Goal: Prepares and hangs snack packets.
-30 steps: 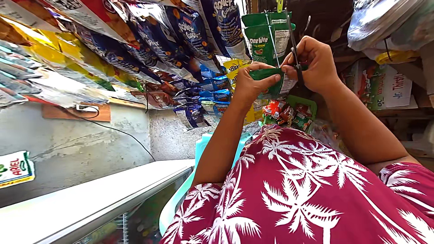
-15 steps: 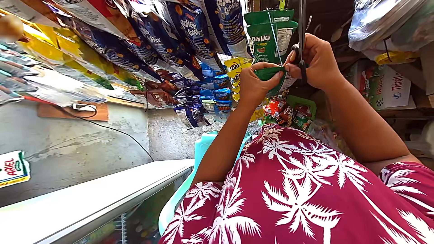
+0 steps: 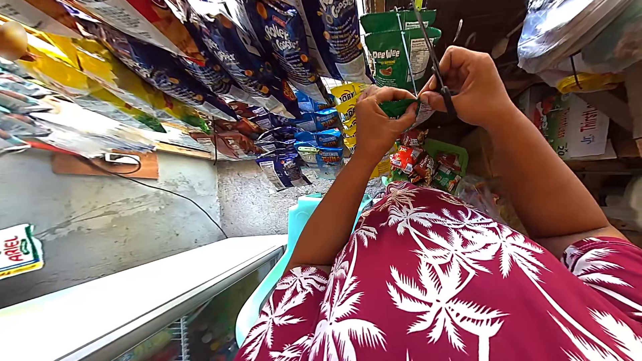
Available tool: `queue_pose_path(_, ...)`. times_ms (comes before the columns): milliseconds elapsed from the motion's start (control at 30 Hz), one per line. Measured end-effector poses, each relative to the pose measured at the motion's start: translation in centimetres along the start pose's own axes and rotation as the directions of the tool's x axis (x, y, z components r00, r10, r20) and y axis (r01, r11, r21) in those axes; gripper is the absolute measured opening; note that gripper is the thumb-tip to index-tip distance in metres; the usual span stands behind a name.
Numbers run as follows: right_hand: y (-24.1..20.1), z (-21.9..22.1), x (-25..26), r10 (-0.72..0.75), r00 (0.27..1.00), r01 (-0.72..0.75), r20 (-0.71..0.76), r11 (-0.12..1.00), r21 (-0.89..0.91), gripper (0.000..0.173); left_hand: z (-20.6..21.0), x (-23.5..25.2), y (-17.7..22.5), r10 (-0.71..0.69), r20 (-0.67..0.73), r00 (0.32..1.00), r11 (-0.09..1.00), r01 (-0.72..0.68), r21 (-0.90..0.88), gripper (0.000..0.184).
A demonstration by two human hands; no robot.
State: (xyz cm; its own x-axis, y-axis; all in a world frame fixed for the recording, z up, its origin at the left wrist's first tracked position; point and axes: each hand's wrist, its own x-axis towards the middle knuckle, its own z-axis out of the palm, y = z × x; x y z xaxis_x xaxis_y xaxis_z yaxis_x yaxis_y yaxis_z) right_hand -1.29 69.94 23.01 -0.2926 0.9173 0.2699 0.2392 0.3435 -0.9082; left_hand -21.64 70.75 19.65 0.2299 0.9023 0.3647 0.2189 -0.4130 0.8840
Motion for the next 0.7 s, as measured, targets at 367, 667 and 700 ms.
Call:
queue_pose_path(367, -0.8, 0.6, 0.2, 0.126, 0.988, -0.121, -0.084, 0.991, 0.064, 0.026, -1.2, 0.9, 0.7, -0.095, 0.135, 0.986, 0.993, 0.104, -0.063, 0.012)
queue_pose_path(667, -1.7, 1.0, 0.3, 0.235, 0.962, -0.225, -0.141, 0.971, 0.082, 0.026, -1.1, 0.9, 1.2, -0.168, 0.151, 0.974, 0.969, 0.191, -0.155, 0.013)
queue_pose_path(700, -1.8, 1.0, 0.3, 0.214, 0.968, -0.205, -0.133, 0.975, 0.083, 0.026, -1.2, 0.9, 1.3, -0.168, 0.149, 0.974, 0.968, 0.192, -0.162, 0.013)
